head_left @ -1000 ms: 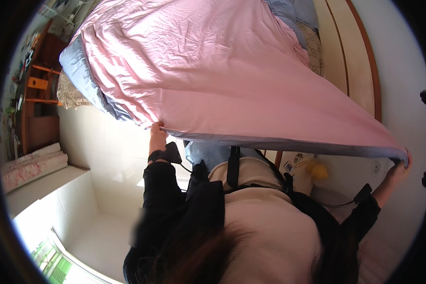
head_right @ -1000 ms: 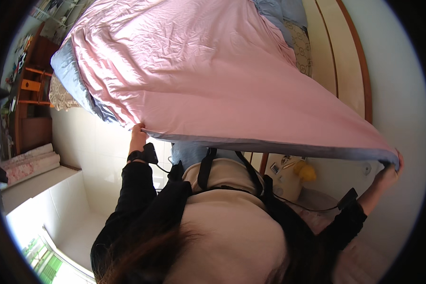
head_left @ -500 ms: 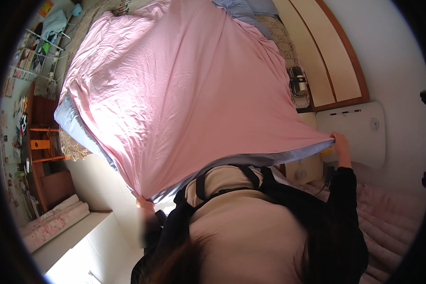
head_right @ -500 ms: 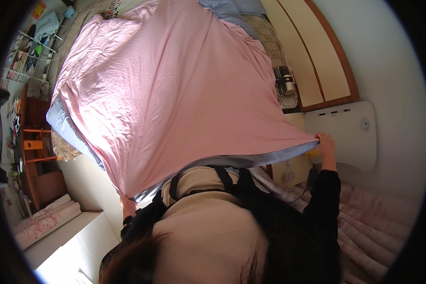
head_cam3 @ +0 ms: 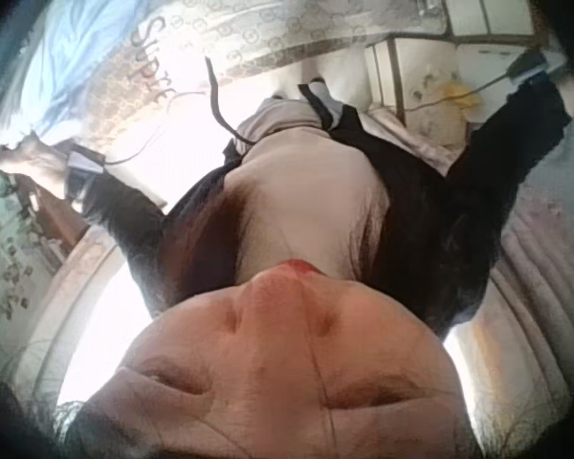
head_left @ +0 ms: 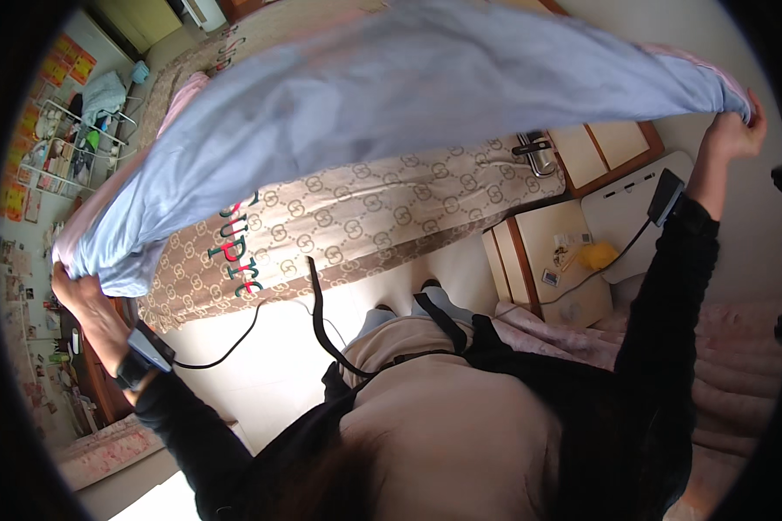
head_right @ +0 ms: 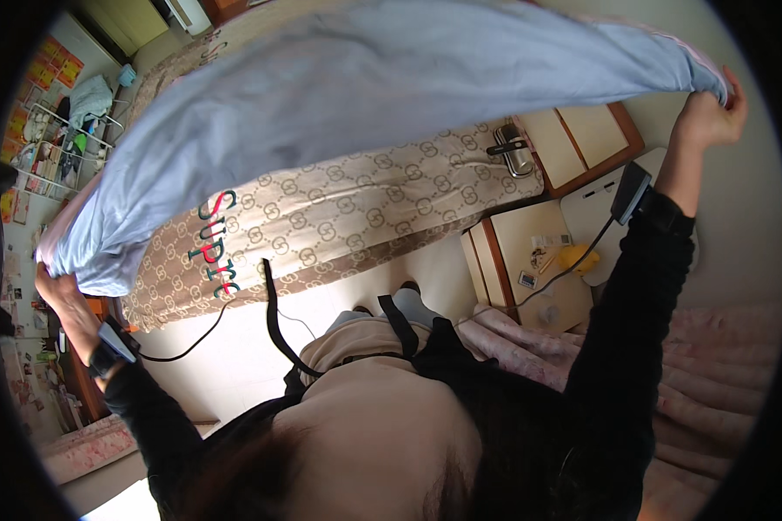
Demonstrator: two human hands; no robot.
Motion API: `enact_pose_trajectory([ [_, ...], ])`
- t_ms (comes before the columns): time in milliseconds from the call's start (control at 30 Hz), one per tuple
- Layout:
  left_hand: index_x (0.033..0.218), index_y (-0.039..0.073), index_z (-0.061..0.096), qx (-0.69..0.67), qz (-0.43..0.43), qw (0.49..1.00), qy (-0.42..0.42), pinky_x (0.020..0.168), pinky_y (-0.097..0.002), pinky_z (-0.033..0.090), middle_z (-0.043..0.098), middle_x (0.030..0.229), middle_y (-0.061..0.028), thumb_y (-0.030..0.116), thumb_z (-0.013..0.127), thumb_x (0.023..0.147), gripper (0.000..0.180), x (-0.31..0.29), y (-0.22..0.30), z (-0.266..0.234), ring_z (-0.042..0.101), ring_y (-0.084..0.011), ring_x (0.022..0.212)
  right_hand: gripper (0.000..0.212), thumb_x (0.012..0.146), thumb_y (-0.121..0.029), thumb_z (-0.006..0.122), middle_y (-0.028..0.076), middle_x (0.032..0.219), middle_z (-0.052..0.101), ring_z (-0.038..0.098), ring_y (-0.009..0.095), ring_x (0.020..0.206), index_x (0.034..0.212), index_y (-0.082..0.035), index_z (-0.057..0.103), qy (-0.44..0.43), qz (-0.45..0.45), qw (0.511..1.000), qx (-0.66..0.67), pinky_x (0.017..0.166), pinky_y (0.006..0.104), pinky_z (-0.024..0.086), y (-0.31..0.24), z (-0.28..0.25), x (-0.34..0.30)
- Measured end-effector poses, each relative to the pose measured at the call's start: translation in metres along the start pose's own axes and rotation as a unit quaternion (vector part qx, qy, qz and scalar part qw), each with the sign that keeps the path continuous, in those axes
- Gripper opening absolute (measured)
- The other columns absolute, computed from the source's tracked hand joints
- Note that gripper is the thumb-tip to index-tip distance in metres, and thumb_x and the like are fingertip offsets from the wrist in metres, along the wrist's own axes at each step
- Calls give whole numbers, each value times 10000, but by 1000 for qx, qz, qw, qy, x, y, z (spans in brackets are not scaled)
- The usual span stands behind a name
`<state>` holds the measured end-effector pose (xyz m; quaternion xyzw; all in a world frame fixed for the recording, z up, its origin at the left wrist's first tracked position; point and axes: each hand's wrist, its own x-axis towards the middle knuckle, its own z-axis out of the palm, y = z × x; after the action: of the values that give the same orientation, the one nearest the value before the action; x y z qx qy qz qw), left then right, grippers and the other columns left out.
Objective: The person uses a handheld steamer on a patterned bedsheet, then folds a pink and grey duvet into a compact rectangle on the bed. After folding, the person steams the bedsheet again and walks to a desk to pick up a snack wrapper and discard it in a bin.
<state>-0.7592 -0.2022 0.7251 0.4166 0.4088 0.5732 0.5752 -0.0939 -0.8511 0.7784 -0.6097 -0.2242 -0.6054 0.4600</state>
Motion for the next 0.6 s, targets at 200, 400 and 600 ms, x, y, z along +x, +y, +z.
enact_pose_trajectory([
  [200,1304,-8,463,71,-250,957,125,1040,-425,370,543,1247,-132,234,562,918,467,-110,-227,-84,503,-269,1136,538,840,-4,556,184,1080,648,629,377,856,1317,-252,552,-652,66,629,-418,753,421,505,-1,-116,-206],
  [400,1300,-5,477,-37,-380,921,81,1035,-501,399,490,1356,-183,264,359,843,543,-168,-332,-144,485,-332,1231,375,971,-122,420,112,1220,606,655,265,894,1336,-143,508,-330,694,615,-180,781,478,543,53,-206,-291],
  [600,1335,79,482,-4,-429,886,174,1040,-544,345,475,1400,-130,437,426,835,618,-171,-355,-196,448,-350,1263,305,952,-216,528,94,1222,601,562,241,1116,1217,-70,564,19,803,569,175,923,393,499,80,-255,-360],
])
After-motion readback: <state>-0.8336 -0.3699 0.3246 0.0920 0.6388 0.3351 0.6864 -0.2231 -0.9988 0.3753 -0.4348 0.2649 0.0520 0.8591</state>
